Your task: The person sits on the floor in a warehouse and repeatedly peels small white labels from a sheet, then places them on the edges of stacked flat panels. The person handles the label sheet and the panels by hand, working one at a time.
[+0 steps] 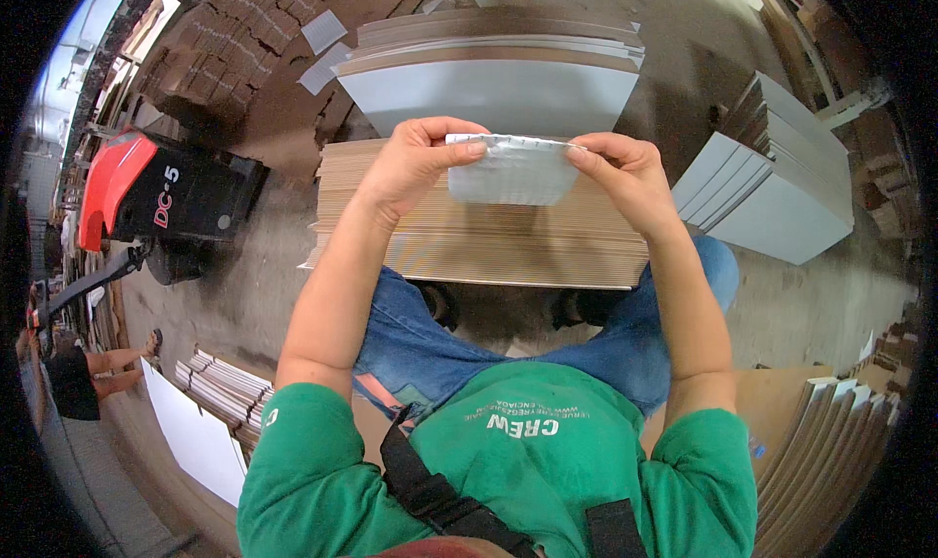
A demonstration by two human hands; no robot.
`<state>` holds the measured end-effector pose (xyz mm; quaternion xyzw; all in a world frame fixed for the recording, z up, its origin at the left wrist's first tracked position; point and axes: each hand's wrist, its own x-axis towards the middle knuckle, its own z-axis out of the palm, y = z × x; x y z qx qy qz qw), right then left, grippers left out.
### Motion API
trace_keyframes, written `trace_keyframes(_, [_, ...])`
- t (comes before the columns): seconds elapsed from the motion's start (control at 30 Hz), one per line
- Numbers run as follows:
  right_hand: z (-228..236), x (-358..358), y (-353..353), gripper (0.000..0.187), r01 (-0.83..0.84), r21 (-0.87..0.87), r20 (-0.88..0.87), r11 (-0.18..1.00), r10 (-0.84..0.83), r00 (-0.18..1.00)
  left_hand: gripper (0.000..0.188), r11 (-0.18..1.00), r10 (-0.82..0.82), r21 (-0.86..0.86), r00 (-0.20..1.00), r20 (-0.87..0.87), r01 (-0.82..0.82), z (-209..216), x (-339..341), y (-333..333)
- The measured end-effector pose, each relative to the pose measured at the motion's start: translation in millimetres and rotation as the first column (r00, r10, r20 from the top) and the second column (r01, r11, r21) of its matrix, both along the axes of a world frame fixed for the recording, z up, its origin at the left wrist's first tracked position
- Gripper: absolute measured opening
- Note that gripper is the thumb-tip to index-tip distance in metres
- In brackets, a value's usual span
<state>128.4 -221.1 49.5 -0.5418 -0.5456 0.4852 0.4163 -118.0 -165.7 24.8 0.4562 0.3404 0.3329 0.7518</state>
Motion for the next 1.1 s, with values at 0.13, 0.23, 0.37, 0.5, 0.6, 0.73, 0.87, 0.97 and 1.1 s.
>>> trace_keyframes(0.13, [-1,-3,-4,0.014,0.006,0.026,0.020,1.000,-0.007,1.000,0.028,0.992,-0.010,-0.122,0.993,0.114,0.024,0,-7,-5])
trace_keyframes(0.23, [-3,-10,-7,0.015,0.018,0.050,0.018,0.999,-0.019,1.000,0.029,0.991,-0.010,-0.133,0.991,0.133,0.028,0,-13,-8])
trace_keyframes(0.37, [-5,-12,-6,0.017,0.036,0.019,0.049,0.999,-0.037,0.998,0.028,0.995,0.017,-0.097,0.995,0.099,-0.007,2,-16,-11])
trace_keyframes(0.5, [-10,-18,5,0.023,-0.055,0.270,0.394,0.961,-0.058,0.917,0.031,0.994,0.094,-0.059,0.995,0.033,-0.092,-6,-15,-12])
trace_keyframes(0.6, [10,-56,11,0.025,-0.176,0.454,0.508,0.873,-0.092,0.856,0.031,0.993,0.112,-0.022,0.993,-0.036,-0.113,-14,-13,-17])
trace_keyframes(0.73, [15,-92,27,0.017,-0.544,0.448,0.738,0.710,0.050,0.673,0.027,0.990,0.131,0.054,0.991,-0.003,-0.130,-18,-7,-20])
trace_keyframes(0.87, [16,-104,34,0.013,-0.614,0.372,0.813,0.696,0.075,0.577,0.024,0.989,0.124,0.078,0.992,-0.011,-0.123,-15,-9,-21])
trace_keyframes(0.97, [17,-114,34,0.013,-0.613,0.320,0.820,0.722,0.113,0.561,0.025,0.991,0.118,0.055,0.992,0.034,-0.120,-19,-17,-21])
trace_keyframes(1.1, [17,-121,31,0.012,-0.629,0.269,0.830,0.730,0.156,0.535,0.026,0.993,0.116,0.041,0.992,-0.052,-0.114,-27,-22,-25])
